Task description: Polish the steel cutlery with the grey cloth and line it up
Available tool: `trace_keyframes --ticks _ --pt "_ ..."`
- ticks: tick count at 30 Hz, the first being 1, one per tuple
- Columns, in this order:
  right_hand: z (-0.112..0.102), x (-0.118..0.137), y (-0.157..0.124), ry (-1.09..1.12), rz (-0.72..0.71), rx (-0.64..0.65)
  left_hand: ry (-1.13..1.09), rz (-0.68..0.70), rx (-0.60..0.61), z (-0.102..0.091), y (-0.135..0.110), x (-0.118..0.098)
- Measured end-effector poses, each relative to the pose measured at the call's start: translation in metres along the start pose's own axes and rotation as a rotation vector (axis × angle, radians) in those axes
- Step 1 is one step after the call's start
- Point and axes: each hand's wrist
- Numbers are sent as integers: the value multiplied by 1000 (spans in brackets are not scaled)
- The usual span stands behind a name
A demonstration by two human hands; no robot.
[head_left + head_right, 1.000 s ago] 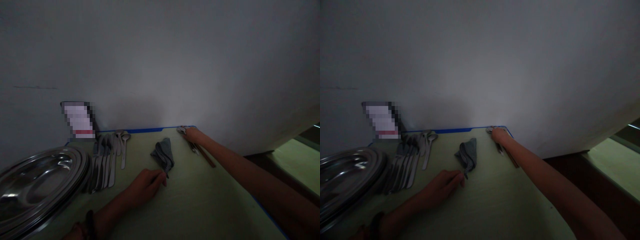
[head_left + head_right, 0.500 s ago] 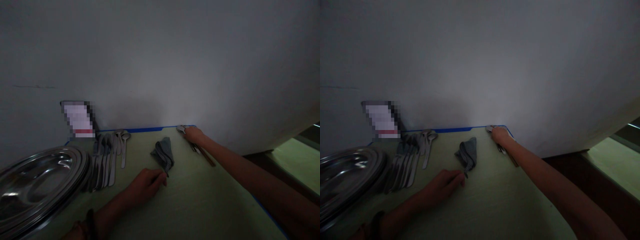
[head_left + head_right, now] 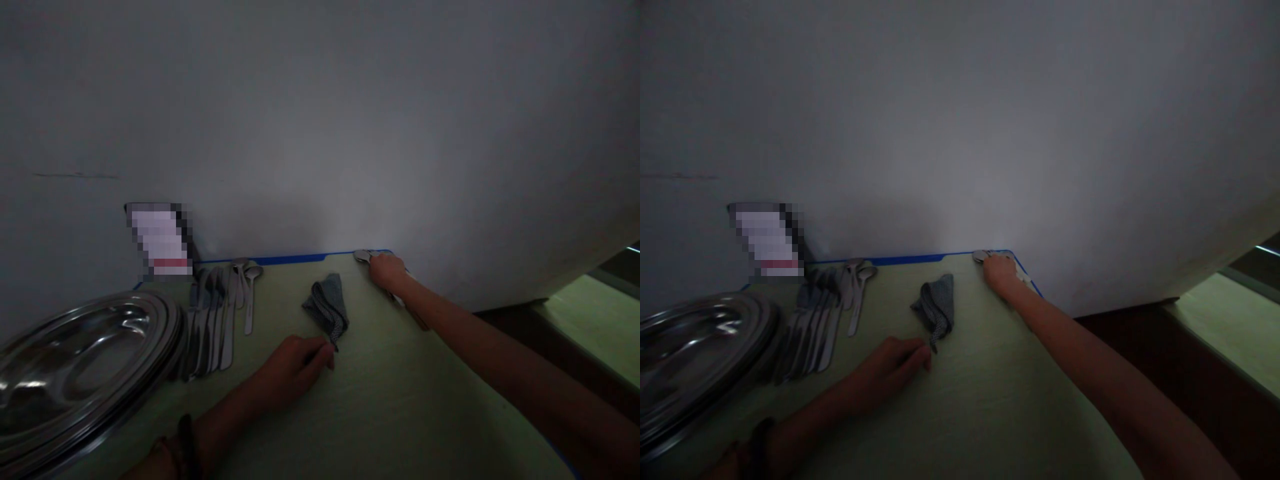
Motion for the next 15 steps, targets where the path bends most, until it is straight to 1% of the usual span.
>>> trace_keyframes --ticks 4,6,7,9,10,12,15 --pt "-1 8 -14 11 94 -148 -9 11 -35 0 -1 3" --pt "-2 19 -26 36 75 -225 2 3 -116 -1 -1 5" --pt "-1 27 -34 56 43 -262 12 -10 -174 -2 -1 7" --pt "2 46 -49 221 -110 -387 49 -41 -309 -5 -2 10" --pt "4 56 -55 306 -181 -402 75 -52 -379 -7 -2 12" --pt "11 77 -65 427 -299 -400 136 -44 -512 -12 -5 16" --pt "25 98 -69 445 -403 -356 239 -6 -667 -17 -10 23"
Point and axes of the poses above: each hand's wrist, its own y-axis towards the middle knuckle, its own z-axis out of the palm, x = y × z, and after that the axes turned 8 degrees about x, right-handed
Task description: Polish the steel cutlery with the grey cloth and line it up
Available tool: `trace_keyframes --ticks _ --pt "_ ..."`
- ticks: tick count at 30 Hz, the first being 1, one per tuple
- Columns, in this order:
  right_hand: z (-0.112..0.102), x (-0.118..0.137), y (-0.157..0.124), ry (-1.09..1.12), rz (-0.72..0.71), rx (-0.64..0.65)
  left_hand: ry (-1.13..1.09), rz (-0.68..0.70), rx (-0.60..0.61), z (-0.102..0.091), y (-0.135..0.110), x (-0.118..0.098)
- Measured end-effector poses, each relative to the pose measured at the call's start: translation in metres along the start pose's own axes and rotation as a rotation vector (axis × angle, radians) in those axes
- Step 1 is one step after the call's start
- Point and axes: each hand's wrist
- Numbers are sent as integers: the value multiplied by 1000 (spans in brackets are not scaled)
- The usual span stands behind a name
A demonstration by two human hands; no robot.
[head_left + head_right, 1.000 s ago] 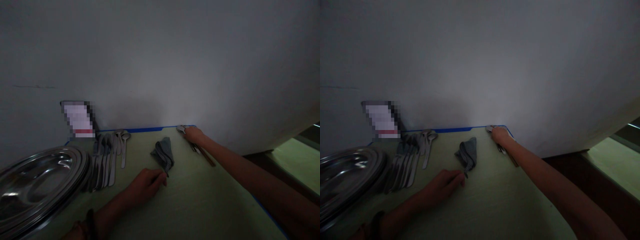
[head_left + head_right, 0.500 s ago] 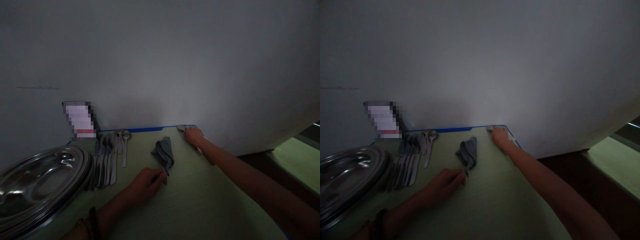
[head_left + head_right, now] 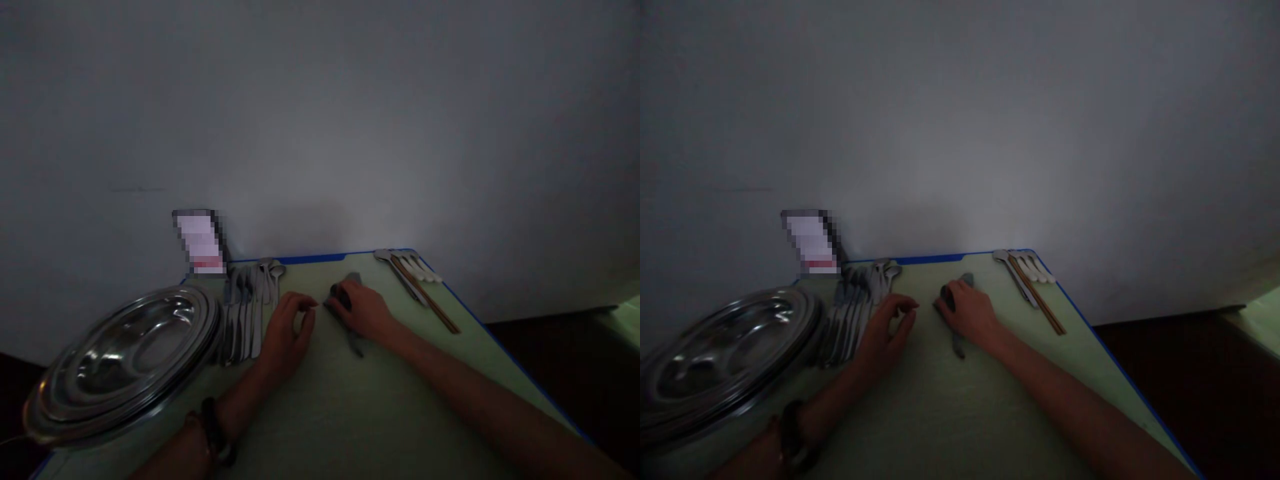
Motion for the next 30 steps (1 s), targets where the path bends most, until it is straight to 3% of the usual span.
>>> trace_keyframes --ticks 4,9,12,22,25,30 --pt "17 -4 4 30 -2 -5 221 -4 -12 2 -5 10" --pt "20 -14 5 161 27 -58 408 -84 272 10 -10 13" --pt "21 -16 3 190 22 -54 408 -77 360 10 -11 11" --pt "21 -15 5 255 36 -11 395 -38 419 11 -11 11" --pt "19 -19 8 380 78 -62 350 3 412 12 -11 10" --pt "19 -21 11 493 122 -128 385 -80 384 13 -11 11"
Point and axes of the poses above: each hand's wrist, its own y-axis towards the middle knuckle, its own z-axis out of the palm, x = y × z, and after that the axes turned 8 degrees about x, right-handed
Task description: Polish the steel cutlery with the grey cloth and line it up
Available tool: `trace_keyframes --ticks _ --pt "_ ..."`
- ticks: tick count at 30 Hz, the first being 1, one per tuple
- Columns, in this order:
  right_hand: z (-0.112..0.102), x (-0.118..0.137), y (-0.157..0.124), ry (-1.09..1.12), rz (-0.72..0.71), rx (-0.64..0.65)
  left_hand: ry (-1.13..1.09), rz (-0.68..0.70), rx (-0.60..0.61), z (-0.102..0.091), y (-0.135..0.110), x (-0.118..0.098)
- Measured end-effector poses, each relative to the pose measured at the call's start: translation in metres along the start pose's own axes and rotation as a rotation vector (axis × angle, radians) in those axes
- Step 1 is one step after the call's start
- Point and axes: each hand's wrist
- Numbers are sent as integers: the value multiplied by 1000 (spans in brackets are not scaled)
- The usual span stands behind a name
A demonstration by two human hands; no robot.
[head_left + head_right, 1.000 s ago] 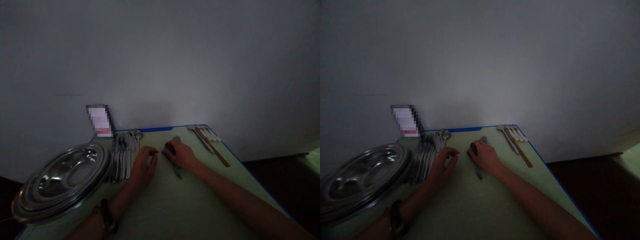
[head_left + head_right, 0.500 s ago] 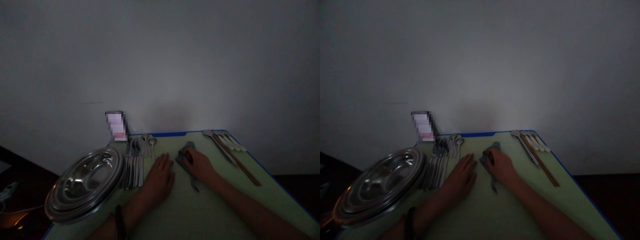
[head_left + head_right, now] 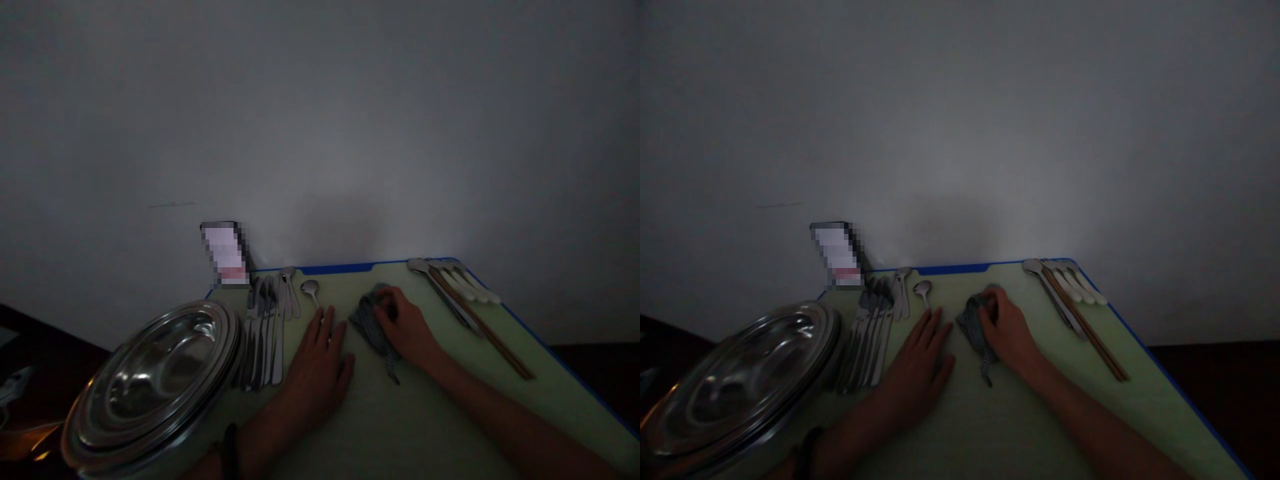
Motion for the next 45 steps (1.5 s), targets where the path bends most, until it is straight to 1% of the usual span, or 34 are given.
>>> trace_keyframes --ticks 2,5,8,9,11,13,14,16,18,20,21,23,25,28,30,33,36,39,41,45 --pt "3 -1 -1 -16 -53 -23 -13 43 23 -2 1 0" --pt "9 -4 -2 -123 -170 -58 -66 166 51 -7 3 -2" --pt "13 -7 -3 -223 -208 -35 -150 215 56 -11 3 -6" --pt "13 -8 -3 -235 -207 -32 -173 202 37 -11 3 -7" --pt "13 -8 -3 -240 -194 -41 -197 132 -28 -10 2 -7" --pt "11 -8 -2 -238 -183 -42 -182 48 -91 -6 2 -6" --pt "11 -8 -2 -236 -186 -30 -164 20 -105 -4 2 -5" --pt "9 -9 -1 -219 -203 12 -130 17 -93 0 3 -2" --pt "8 -11 0 -175 -211 32 -117 62 -57 2 4 0" --pt "8 -12 0 -124 -196 13 -111 78 -42 4 5 1" --pt "8 -12 1 -113 -187 -1 -100 61 -44 4 5 2" --pt "9 -12 1 -145 -170 -18 -53 -7 -40 6 6 1" --pt "10 -10 1 -227 -151 -16 11 -47 -15 7 6 1" --pt "9 -8 1 -278 -115 -4 97 -16 33 9 7 3" --pt "6 -8 2 -207 -110 -4 136 20 56 9 8 4" --pt "1 -7 3 -29 -106 -15 166 60 90 8 8 7" --pt "-4 -5 5 114 -44 -28 163 73 99 7 9 9" --pt "-9 -6 6 240 34 -62 131 69 69 8 9 9" --pt "-12 -9 7 352 92 -115 109 68 35 10 9 10" --pt "-18 -14 10 573 206 -267 52 77 -32 14 9 12"
Point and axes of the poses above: each hand's wrist, its own y-axis towards the middle knuckle, its own z-axis out of the palm, x = y × z, and after that the axes turned 8 degrees about x, right-handed
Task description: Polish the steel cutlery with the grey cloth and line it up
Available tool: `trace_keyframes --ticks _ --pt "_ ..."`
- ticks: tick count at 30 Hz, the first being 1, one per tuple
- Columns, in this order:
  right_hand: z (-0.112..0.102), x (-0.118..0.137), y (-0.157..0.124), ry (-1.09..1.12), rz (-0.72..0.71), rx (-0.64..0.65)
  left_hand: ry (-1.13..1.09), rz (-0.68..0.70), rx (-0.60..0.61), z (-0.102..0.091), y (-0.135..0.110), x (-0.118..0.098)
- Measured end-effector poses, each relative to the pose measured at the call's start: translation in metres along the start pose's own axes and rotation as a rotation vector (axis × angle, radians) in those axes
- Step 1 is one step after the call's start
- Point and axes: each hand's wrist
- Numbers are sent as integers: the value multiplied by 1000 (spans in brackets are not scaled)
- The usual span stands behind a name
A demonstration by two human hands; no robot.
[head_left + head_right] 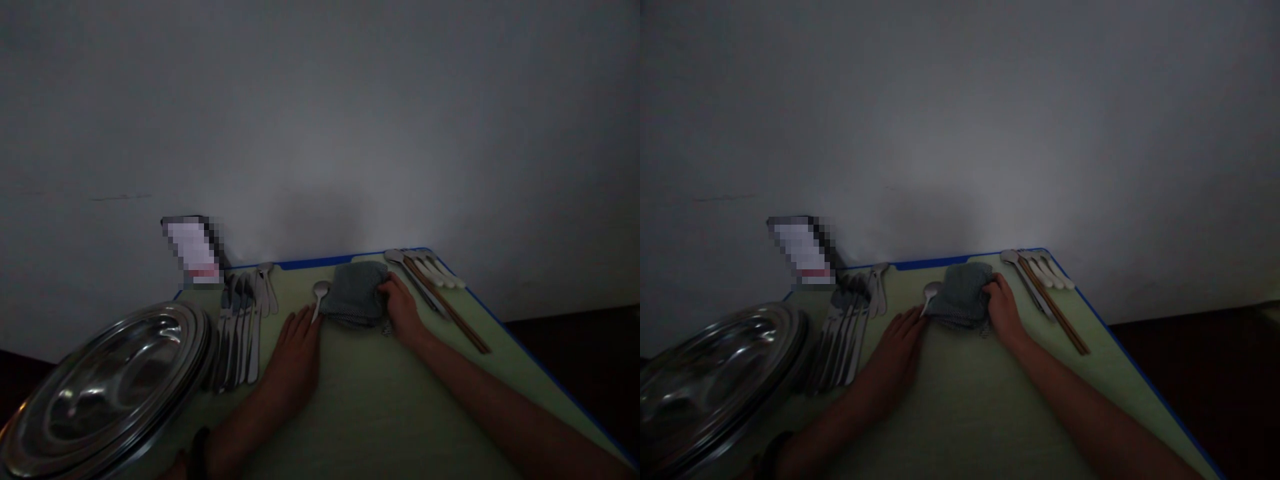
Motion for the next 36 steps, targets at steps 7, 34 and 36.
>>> trace_keyframes --ticks 7,34,36 --pt "-2 3 4 283 169 -12 -104 -1 -27 -7 6 -1" --pt "18 4 -12 821 326 265 -836 -277 -99 -36 8 -23" --pt "16 7 -11 871 364 284 -854 -272 -89 -36 8 -22"
Point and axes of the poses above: each hand's wrist, its own y-axis towards the middle knuckle, its own z-axis out of the palm, x = y × z, and after that the axes turned 8 degrees about x, right-handed
